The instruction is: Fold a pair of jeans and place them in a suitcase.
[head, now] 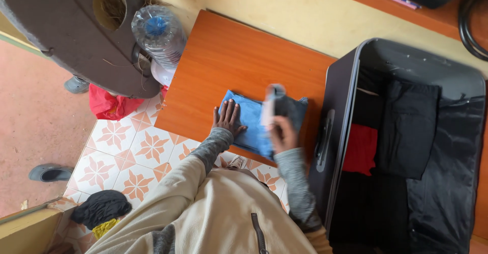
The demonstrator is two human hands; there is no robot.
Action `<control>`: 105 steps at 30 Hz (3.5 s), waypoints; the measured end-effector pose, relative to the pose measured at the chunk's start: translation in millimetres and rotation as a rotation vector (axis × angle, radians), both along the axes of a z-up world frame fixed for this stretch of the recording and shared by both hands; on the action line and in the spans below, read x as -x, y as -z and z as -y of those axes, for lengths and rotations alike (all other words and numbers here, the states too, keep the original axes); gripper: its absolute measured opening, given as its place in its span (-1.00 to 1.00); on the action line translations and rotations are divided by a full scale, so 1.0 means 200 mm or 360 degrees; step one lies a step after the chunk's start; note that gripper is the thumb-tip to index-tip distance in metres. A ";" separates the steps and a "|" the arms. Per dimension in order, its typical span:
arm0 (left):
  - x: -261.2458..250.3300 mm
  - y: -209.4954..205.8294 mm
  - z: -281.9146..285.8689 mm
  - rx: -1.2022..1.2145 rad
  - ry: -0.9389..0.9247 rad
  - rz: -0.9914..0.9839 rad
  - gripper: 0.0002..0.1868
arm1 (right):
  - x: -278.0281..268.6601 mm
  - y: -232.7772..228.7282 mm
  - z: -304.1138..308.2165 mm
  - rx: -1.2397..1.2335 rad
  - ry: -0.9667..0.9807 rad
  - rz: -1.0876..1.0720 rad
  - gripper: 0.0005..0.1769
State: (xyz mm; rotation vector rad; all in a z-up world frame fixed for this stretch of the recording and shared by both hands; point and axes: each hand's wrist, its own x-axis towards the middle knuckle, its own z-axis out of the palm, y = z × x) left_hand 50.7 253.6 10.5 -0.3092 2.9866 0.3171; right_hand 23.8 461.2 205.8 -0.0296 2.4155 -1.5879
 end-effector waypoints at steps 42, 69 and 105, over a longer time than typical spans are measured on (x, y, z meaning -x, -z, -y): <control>0.29 -0.11 -0.01 -0.0426 0.0250 -0.0663 -0.27 | 0.15 1.64 -0.46 -0.0307 0.0785 -0.0429 -0.18; 0.52 -0.26 -0.10 -0.0943 0.0355 0.0187 -0.59 | 0.36 1.23 -0.30 0.0290 0.0640 -0.0171 -0.38; -0.02 -0.12 0.16 -0.0083 0.0423 -0.0413 -0.08 | 0.12 1.15 -0.33 0.0346 0.0459 0.0769 -0.11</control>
